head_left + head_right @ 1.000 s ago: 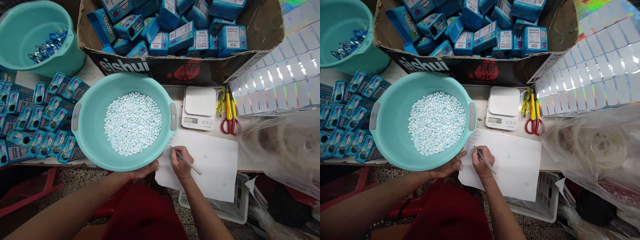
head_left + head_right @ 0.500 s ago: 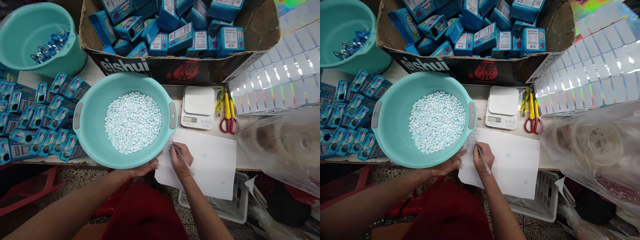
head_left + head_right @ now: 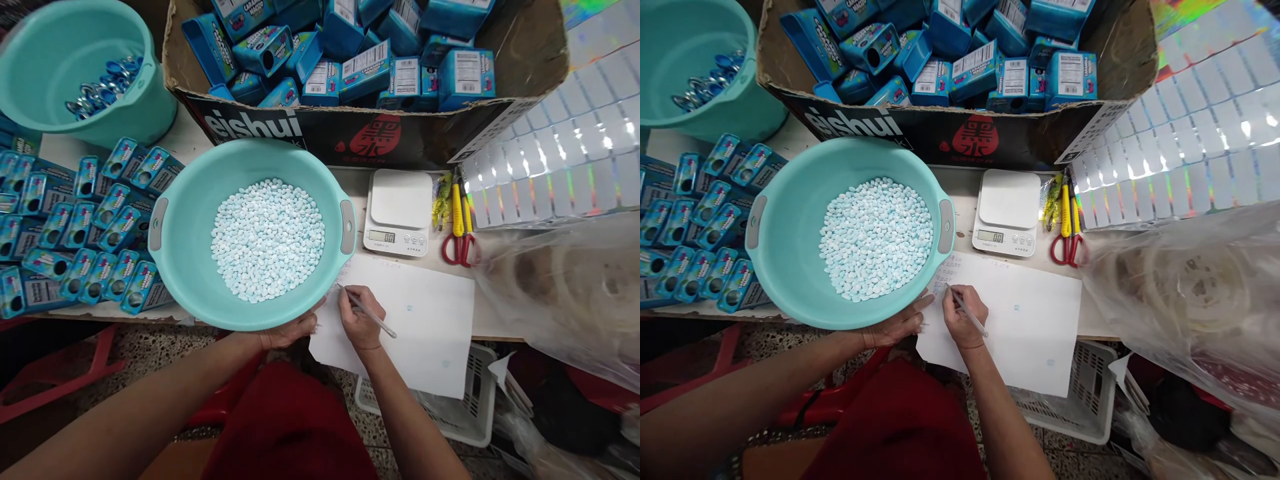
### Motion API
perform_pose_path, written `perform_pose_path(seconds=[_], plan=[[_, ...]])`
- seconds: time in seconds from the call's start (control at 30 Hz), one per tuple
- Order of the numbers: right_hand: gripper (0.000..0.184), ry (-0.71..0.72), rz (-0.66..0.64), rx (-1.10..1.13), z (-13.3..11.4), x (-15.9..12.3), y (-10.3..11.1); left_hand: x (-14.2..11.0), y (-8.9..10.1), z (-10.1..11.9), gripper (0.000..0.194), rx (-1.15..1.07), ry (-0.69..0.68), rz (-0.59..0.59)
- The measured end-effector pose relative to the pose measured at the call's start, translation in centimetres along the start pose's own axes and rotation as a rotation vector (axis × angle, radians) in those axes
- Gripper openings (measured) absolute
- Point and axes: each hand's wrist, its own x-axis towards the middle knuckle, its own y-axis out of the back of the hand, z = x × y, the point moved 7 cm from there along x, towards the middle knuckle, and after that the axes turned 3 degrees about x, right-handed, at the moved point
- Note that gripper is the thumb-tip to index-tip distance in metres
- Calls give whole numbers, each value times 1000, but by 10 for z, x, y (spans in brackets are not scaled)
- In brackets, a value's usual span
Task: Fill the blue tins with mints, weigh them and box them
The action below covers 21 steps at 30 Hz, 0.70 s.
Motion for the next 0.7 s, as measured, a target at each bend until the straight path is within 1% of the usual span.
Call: perform_pose_path(seconds=[0.07, 0.23, 0.33, 0.53, 0.7], plan=[[8, -4, 1, -4, 1, 0, 0, -1, -1, 0, 44, 8, -6, 1], [5, -14, 23, 13, 2, -1, 0, -3, -10, -4, 47, -39, -12, -12], [1, -13, 45, 21, 3, -2, 1, -3, -12, -4, 45, -69, -15, -24], [2, 1, 43, 31, 4, -3, -1, -1, -1, -1, 43, -69, 7, 7], [3, -8, 30, 26, 5, -3, -1, 0, 2, 3, 45, -35, -19, -20]])
